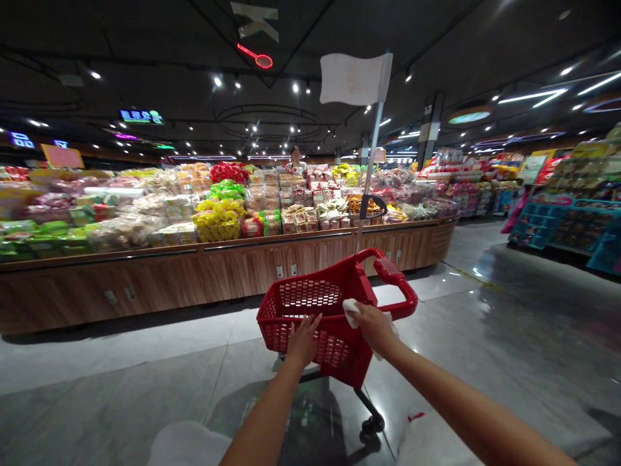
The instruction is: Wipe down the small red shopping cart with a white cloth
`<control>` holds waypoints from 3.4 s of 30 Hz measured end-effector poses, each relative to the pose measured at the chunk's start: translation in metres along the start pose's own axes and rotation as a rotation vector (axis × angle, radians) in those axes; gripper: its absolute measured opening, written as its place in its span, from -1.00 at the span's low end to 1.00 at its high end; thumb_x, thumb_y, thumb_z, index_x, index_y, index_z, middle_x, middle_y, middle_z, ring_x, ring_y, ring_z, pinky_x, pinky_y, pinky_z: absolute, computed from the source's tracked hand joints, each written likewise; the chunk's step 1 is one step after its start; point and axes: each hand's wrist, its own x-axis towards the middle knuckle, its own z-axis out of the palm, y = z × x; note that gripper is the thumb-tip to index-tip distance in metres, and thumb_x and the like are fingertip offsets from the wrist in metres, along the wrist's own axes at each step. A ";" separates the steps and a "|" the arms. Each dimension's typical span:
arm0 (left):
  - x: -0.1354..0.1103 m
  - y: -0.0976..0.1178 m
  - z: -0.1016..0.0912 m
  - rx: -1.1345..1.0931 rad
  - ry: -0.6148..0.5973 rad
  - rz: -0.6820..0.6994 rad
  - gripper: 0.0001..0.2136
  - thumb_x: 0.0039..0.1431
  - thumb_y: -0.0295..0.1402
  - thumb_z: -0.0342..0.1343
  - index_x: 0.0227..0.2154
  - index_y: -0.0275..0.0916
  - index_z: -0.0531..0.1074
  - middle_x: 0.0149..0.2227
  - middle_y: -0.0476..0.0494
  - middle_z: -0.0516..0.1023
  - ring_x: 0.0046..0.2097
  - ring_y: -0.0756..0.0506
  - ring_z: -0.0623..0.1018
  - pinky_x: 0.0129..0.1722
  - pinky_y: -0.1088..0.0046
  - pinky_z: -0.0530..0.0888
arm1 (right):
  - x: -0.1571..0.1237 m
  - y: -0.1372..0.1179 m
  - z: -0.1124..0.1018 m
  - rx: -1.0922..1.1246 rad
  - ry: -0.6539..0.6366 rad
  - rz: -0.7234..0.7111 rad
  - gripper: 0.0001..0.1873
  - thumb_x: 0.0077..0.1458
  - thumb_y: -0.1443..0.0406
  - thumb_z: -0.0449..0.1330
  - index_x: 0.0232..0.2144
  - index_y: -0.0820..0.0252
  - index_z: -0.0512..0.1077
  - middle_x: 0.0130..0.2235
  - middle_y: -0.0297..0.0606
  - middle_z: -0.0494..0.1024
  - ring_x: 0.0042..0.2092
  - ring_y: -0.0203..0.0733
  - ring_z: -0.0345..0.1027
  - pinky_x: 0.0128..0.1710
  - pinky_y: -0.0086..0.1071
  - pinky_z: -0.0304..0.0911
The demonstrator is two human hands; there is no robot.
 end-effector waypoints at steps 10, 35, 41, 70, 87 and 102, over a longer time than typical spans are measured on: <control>-0.007 0.027 0.015 0.020 0.092 0.040 -0.20 0.01 -0.35 0.02 0.33 -0.10 -0.16 0.34 -0.16 0.03 0.35 -0.25 0.00 0.29 -0.01 -0.06 | 0.013 0.006 0.013 -0.045 0.027 0.131 -0.59 0.22 0.45 -0.10 0.06 0.20 0.34 -0.04 -0.08 0.48 -0.04 -0.11 0.32 -0.07 -0.36 0.14; -0.016 -0.071 -0.007 0.032 0.056 -0.123 -0.45 0.08 -0.47 0.06 0.18 -0.15 0.23 0.16 -0.14 0.37 0.19 -0.17 0.29 0.22 0.23 0.13 | 0.028 -0.038 0.033 -0.108 -0.073 0.038 -0.68 0.26 0.34 -0.10 -0.20 0.29 0.44 -0.18 0.01 0.47 -0.15 -0.05 0.35 -0.15 -0.21 0.18; -0.025 -0.076 -0.002 -0.005 0.064 -0.133 -0.39 0.03 -0.51 0.07 0.20 -0.14 0.20 0.17 -0.11 0.34 0.22 -0.14 0.24 0.26 0.26 0.07 | 0.041 -0.115 0.066 -0.043 -0.032 -0.063 -0.73 0.21 0.41 -0.06 -0.12 0.25 0.38 -0.12 -0.03 0.43 -0.11 -0.05 0.30 -0.16 -0.20 0.19; -0.041 -0.072 -0.005 -0.026 0.039 -0.116 -0.34 0.03 -0.60 0.00 0.24 -0.11 0.13 0.17 -0.11 0.35 0.19 -0.09 0.29 0.21 0.37 0.15 | 0.039 -0.107 0.055 -0.019 -0.143 -0.149 -0.71 0.21 0.45 -0.06 -0.09 0.25 0.36 -0.13 -0.09 0.50 -0.11 -0.10 0.38 -0.03 -0.27 0.13; -0.026 -0.072 0.002 -0.024 0.088 -0.115 -0.31 -0.03 -0.58 0.06 0.23 -0.14 0.13 0.18 -0.12 0.33 0.21 -0.14 0.25 0.25 0.28 0.08 | 0.015 -0.012 0.025 -0.129 -0.085 -0.148 -0.68 0.28 0.36 -0.11 -0.14 0.26 0.43 -0.05 0.00 0.45 -0.03 -0.06 0.31 -0.05 -0.21 0.19; -0.042 -0.077 -0.001 -0.003 0.064 -0.053 -0.30 0.00 -0.59 0.00 0.26 -0.14 0.09 0.19 -0.13 0.31 0.22 -0.11 0.25 0.25 0.33 0.09 | 0.034 0.009 -0.003 0.010 -0.370 -0.292 -0.56 0.10 0.10 0.14 0.01 0.09 0.39 0.12 -0.09 0.36 -0.03 0.04 0.39 -0.12 -0.19 0.30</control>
